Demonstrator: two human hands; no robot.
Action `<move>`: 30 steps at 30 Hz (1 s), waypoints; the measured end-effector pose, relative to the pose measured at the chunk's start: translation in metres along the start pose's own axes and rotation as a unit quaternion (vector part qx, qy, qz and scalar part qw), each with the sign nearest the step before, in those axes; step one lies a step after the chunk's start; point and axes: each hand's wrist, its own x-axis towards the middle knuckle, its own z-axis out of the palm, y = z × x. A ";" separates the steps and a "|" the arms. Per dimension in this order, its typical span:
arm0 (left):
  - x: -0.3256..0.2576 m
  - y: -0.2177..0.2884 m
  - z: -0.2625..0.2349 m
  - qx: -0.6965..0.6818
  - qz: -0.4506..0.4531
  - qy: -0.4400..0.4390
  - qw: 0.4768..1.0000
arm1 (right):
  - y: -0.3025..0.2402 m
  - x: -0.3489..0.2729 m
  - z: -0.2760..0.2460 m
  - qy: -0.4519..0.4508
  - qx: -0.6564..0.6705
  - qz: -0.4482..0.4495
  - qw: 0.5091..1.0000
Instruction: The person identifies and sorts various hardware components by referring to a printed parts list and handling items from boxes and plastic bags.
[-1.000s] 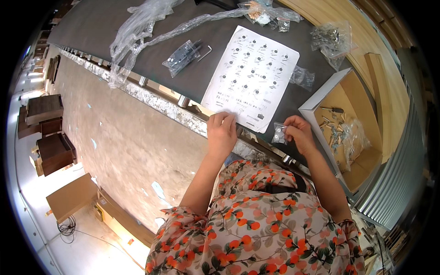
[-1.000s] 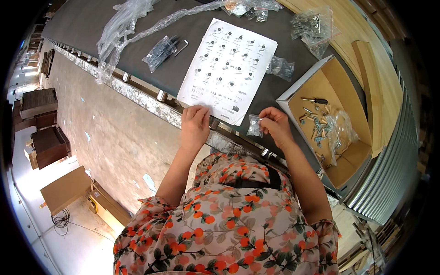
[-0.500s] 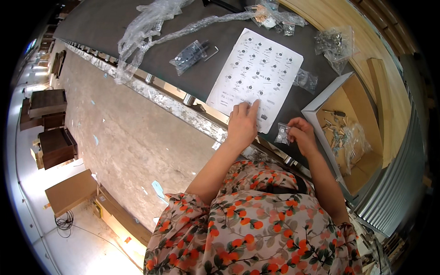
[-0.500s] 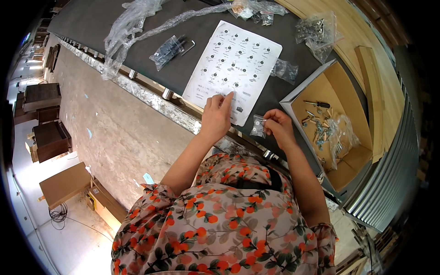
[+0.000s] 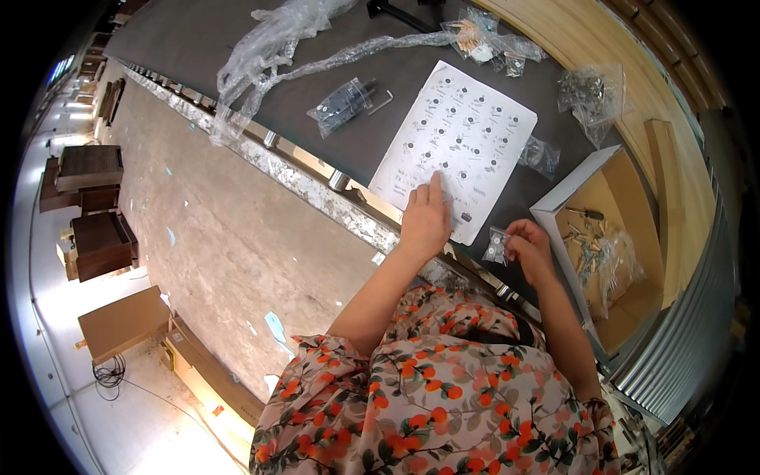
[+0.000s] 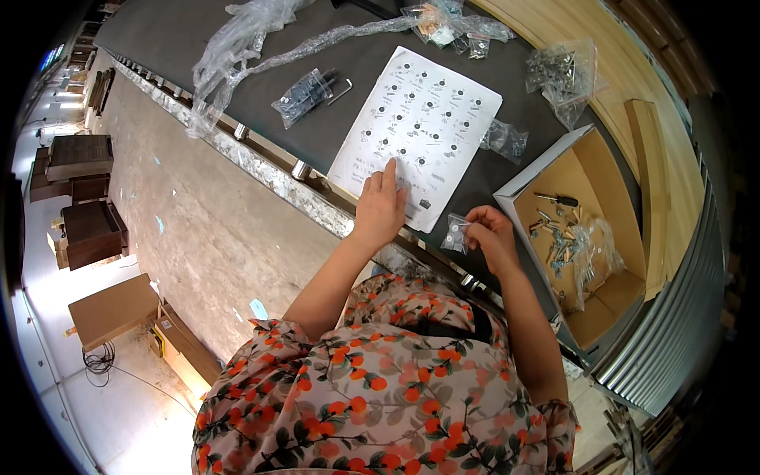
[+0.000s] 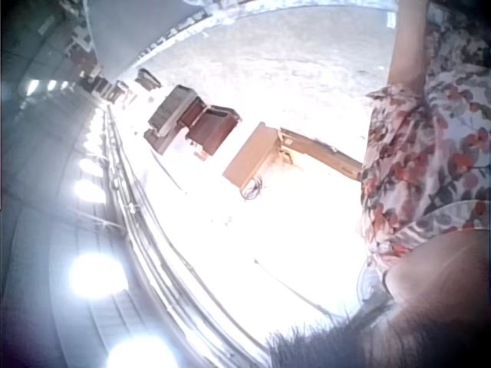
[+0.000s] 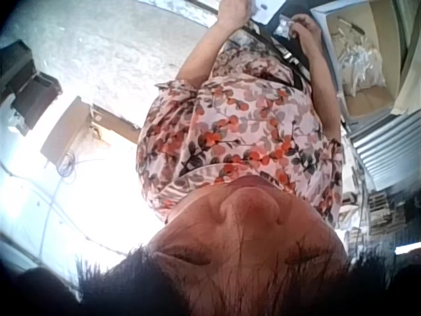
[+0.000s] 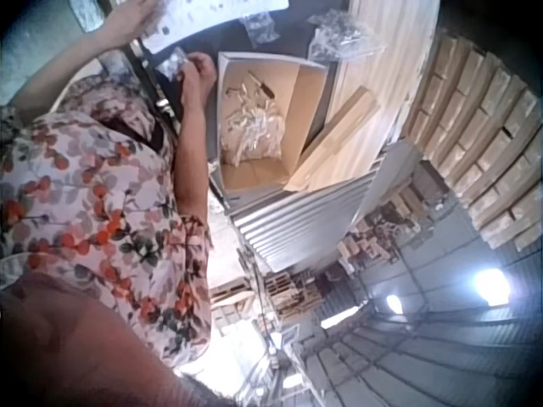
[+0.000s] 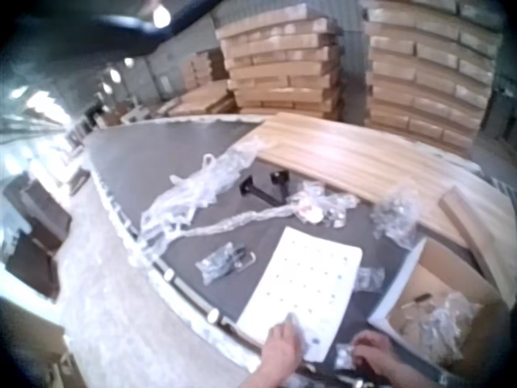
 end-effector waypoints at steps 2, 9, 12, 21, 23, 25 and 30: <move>0.002 -0.002 0.000 -0.008 -0.009 0.010 1.000 | 0.003 0.002 -0.003 -0.008 -0.007 0.001 1.000; 0.015 -0.006 -0.009 -0.042 -0.095 -0.044 0.994 | 0.001 0.000 -0.001 -0.001 0.026 -0.005 1.000; 0.017 -0.013 -0.013 -0.031 -0.100 -0.069 0.992 | 0.003 0.000 -0.002 -0.002 0.034 -0.008 0.999; 0.020 -0.004 -0.023 0.013 -0.075 -0.085 0.994 | 0.002 0.000 -0.001 0.005 0.040 -0.007 0.999; 0.018 -0.004 -0.021 0.032 -0.034 -0.087 0.995 | 0.002 0.000 -0.001 0.007 0.040 -0.006 0.999; 0.015 -0.006 -0.018 0.042 -0.008 -0.080 0.996 | 0.003 0.000 -0.002 0.005 0.028 -0.001 1.000; 0.013 -0.007 -0.013 0.043 -0.009 -0.064 0.997 | 0.005 0.002 -0.004 0.004 0.022 -0.001 1.000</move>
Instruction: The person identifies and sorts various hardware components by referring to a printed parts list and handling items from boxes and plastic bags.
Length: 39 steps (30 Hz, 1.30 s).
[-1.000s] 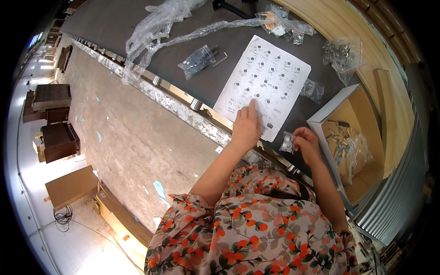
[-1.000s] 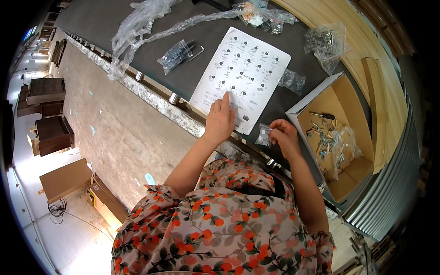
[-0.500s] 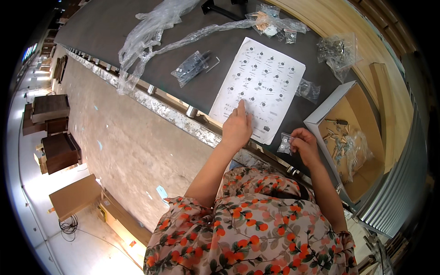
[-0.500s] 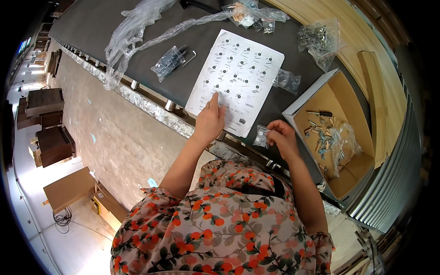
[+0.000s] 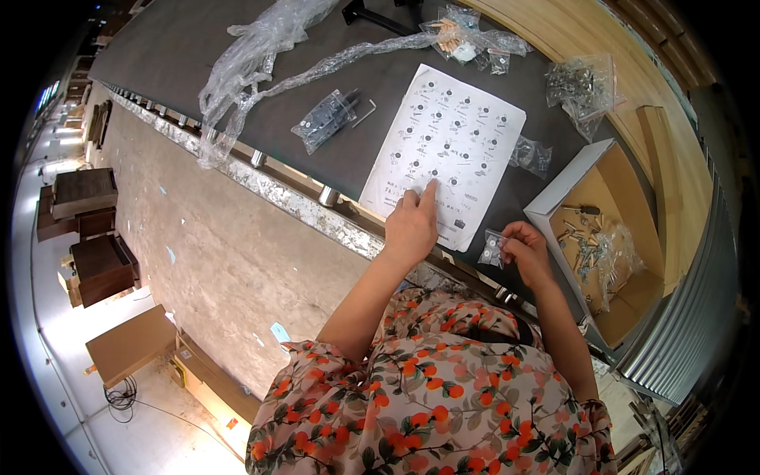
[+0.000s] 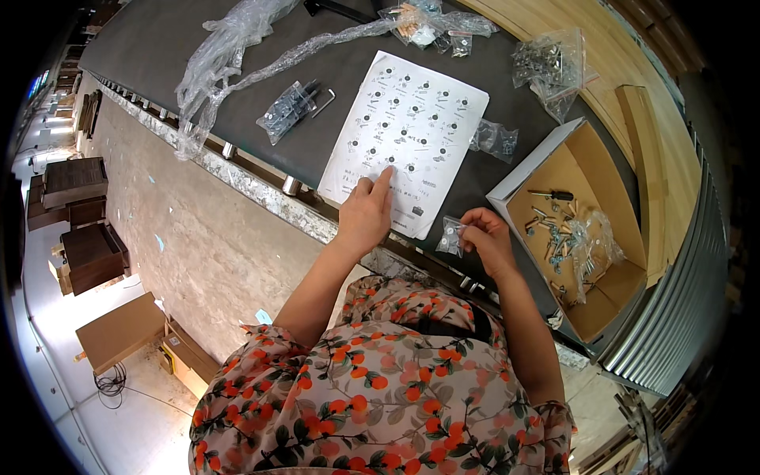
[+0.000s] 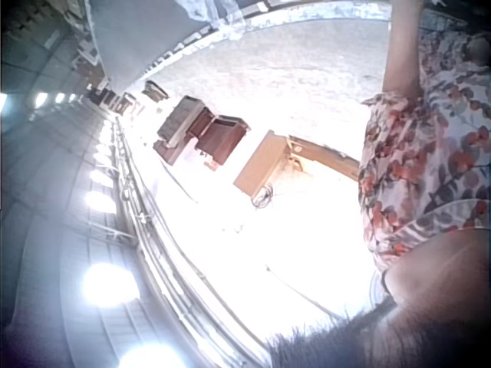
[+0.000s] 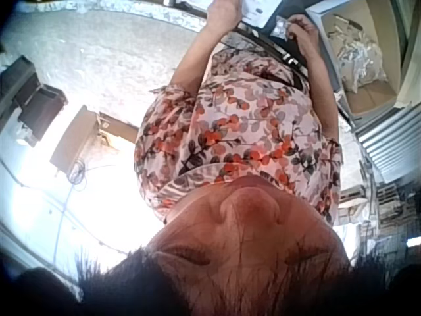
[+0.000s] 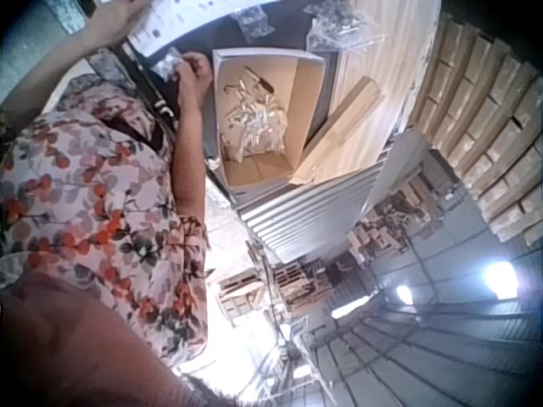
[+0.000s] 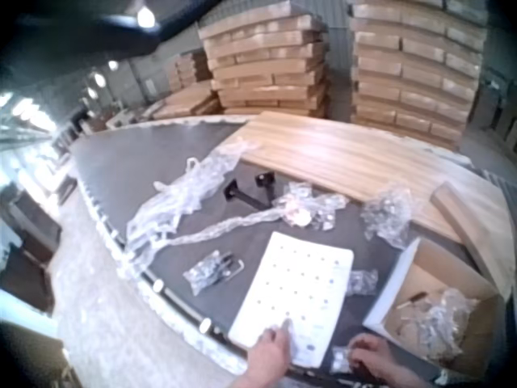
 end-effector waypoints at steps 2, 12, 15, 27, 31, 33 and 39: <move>0.001 0.001 0.001 0.003 -0.001 0.000 1.000 | 0.000 0.000 0.000 0.001 0.000 -0.002 1.000; 0.003 -0.003 0.003 0.008 -0.018 -0.018 1.000 | -0.002 0.000 0.001 0.004 0.000 -0.001 1.000; 0.006 -0.002 0.000 0.008 -0.029 -0.028 0.999 | -0.004 -0.001 0.003 0.008 0.008 0.001 1.000; 0.025 -0.010 -0.011 -0.063 -0.088 -0.071 0.992 | -0.004 0.000 0.002 0.014 0.003 0.005 1.000; 0.038 -0.014 -0.019 -0.061 -0.086 -0.060 0.993 | -0.006 -0.001 0.004 0.021 -0.001 0.011 1.000; 0.045 -0.020 -0.017 -0.051 -0.067 -0.010 0.996 | -0.007 -0.001 0.005 0.023 -0.004 0.014 1.000; 0.068 -0.024 -0.025 -0.034 -0.063 0.013 0.997 | -0.011 -0.001 0.008 0.034 -0.007 0.030 0.999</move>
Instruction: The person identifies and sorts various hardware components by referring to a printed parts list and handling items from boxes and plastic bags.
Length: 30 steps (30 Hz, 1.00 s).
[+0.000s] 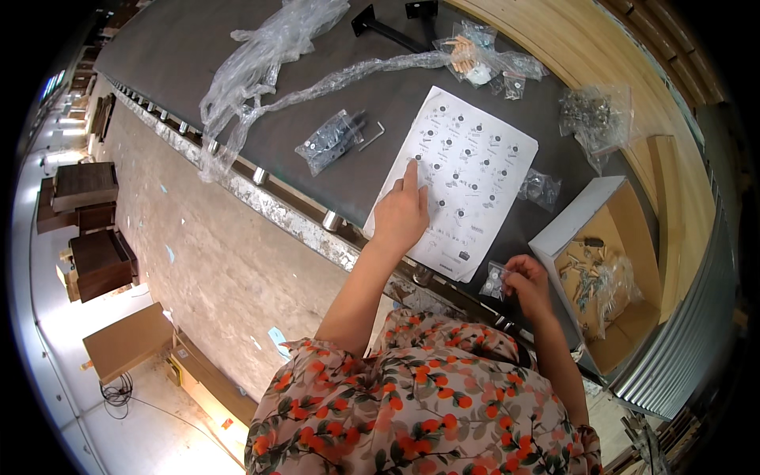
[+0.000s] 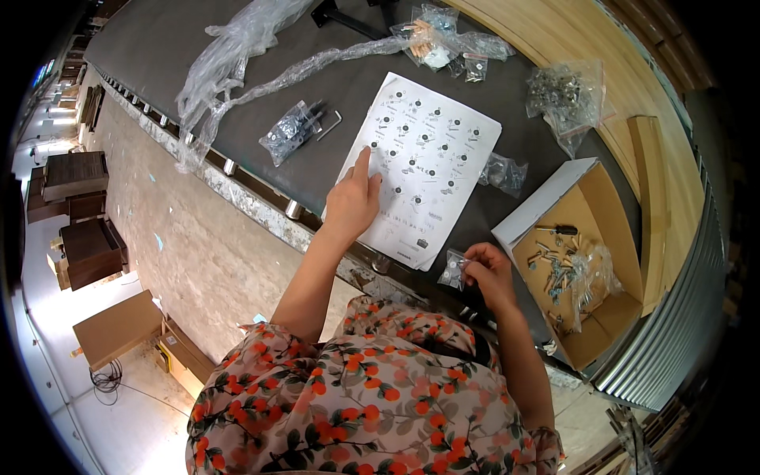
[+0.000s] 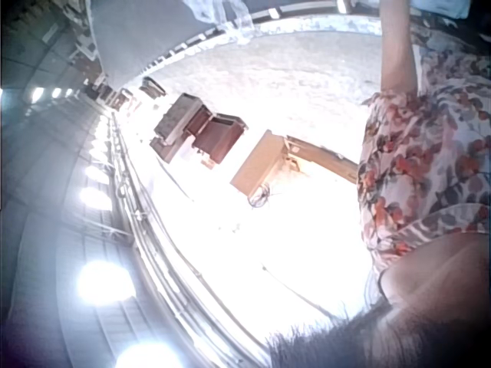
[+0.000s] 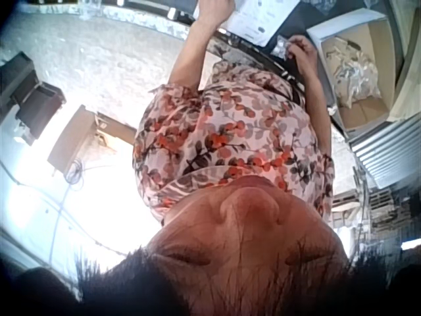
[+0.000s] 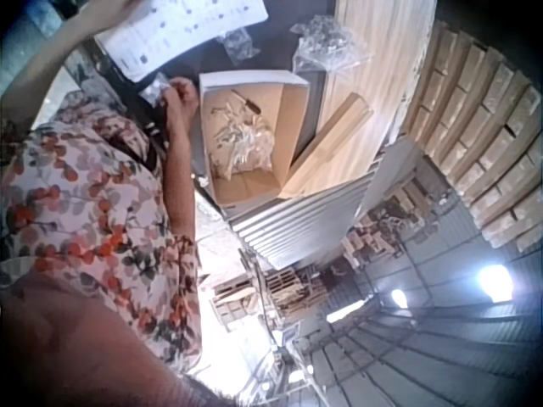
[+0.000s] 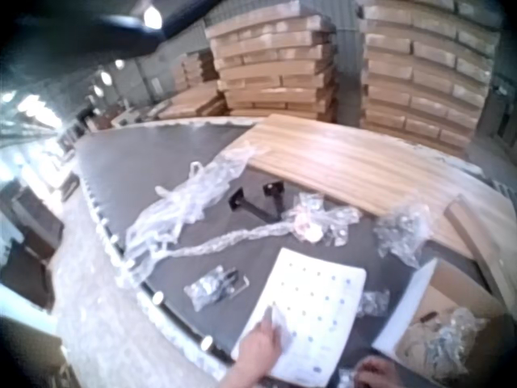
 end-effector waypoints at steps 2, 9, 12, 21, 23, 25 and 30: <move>0.005 -0.004 0.004 0.018 0.026 0.014 0.999 | 0.001 0.000 -0.001 0.005 -0.004 0.006 1.000; 0.017 -0.003 0.009 0.036 0.041 0.009 0.998 | -0.003 -0.002 0.002 0.012 -0.006 0.018 1.000; 0.023 0.000 0.008 0.055 0.042 0.009 0.998 | -0.003 -0.003 0.002 0.008 -0.007 0.018 1.000; 0.031 0.015 0.013 0.046 0.037 -0.046 0.997 | -0.002 -0.002 0.001 0.003 0.008 0.018 1.000; 0.031 0.017 0.015 0.040 0.045 -0.046 0.997 | -0.002 -0.003 0.001 0.002 0.008 0.017 1.000; 0.031 0.019 0.017 0.037 0.053 -0.046 0.997 | -0.002 -0.003 0.001 -0.001 0.010 0.017 1.000; 0.030 0.025 0.024 0.047 0.067 -0.055 0.995 | -0.002 -0.003 0.000 -0.005 0.015 0.016 1.000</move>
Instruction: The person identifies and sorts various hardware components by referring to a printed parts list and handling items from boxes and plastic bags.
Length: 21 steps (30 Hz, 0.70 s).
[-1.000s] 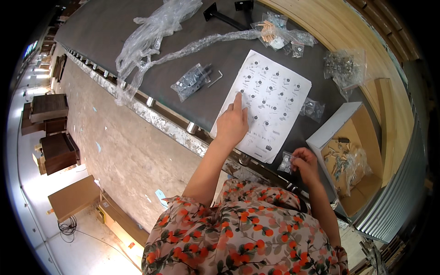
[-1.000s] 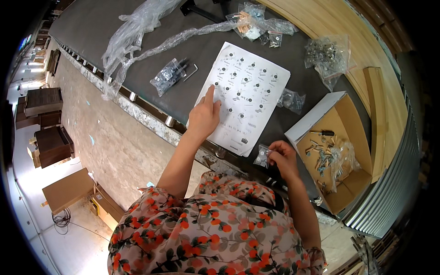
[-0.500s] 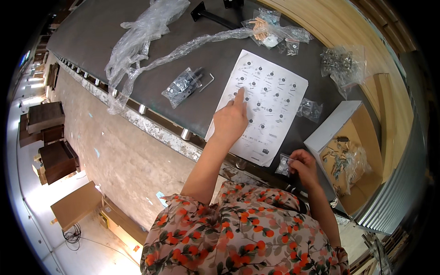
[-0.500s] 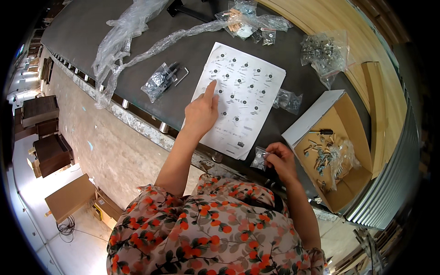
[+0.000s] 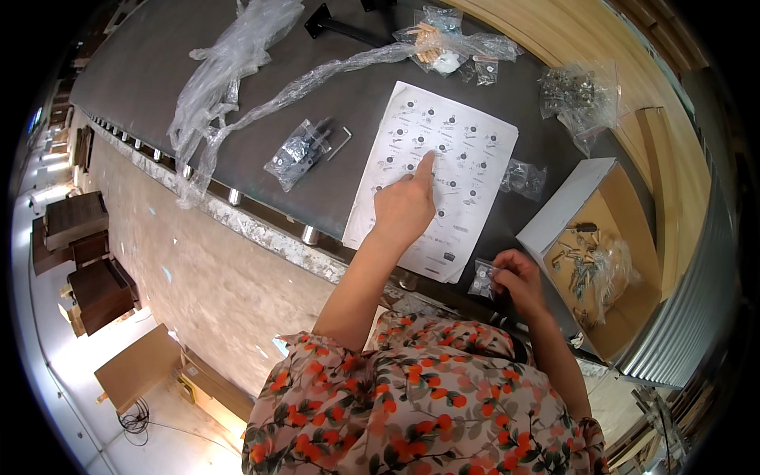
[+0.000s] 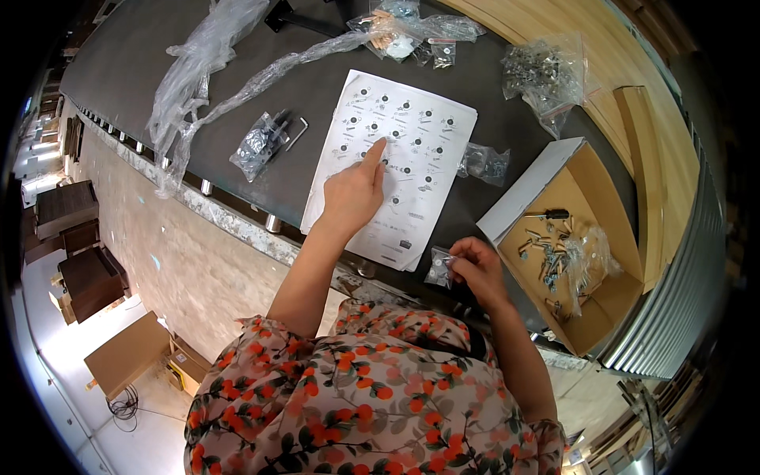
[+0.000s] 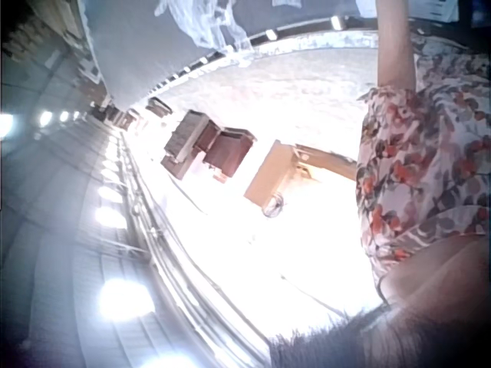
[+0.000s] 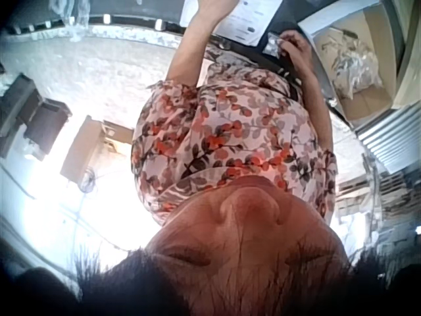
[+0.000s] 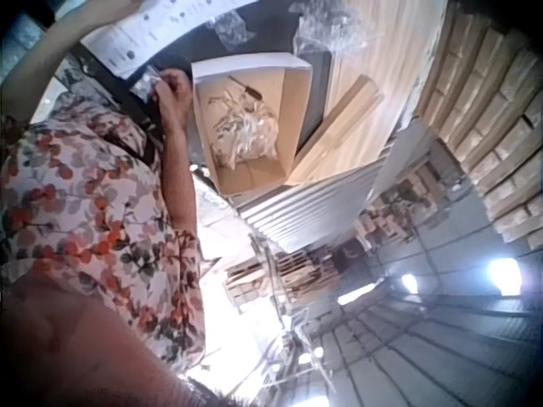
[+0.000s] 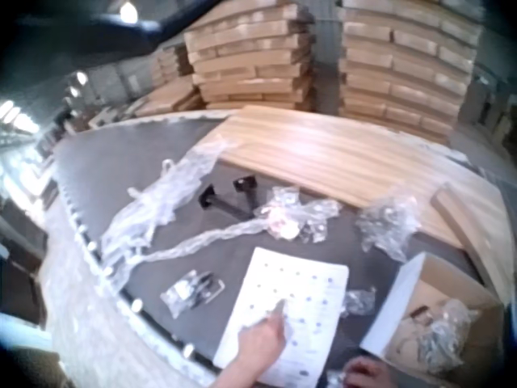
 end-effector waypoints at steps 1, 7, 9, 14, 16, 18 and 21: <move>0.000 0.002 0.001 0.002 0.002 -0.001 1.000 | -0.002 0.000 0.001 -0.002 -0.005 0.001 1.000; -0.002 0.011 0.005 0.001 0.024 -0.008 1.000 | 0.000 0.000 0.000 -0.014 0.011 -0.005 1.000; -0.002 0.013 0.007 0.006 0.033 -0.014 0.999 | 0.001 0.000 -0.001 -0.013 0.018 -0.006 1.000; -0.001 0.021 0.008 0.021 0.041 -0.053 0.998 | 0.003 0.001 -0.002 -0.014 0.027 0.001 1.000; 0.001 0.025 0.007 0.027 0.035 -0.078 0.996 | 0.003 0.001 -0.002 -0.020 0.028 -0.006 0.999; 0.002 0.027 0.007 0.038 0.028 -0.094 0.994 | 0.002 0.000 -0.003 -0.022 0.025 -0.010 0.999; 0.001 0.026 0.014 0.045 0.035 -0.066 0.996 | 0.004 0.000 -0.004 -0.021 0.019 -0.011 1.000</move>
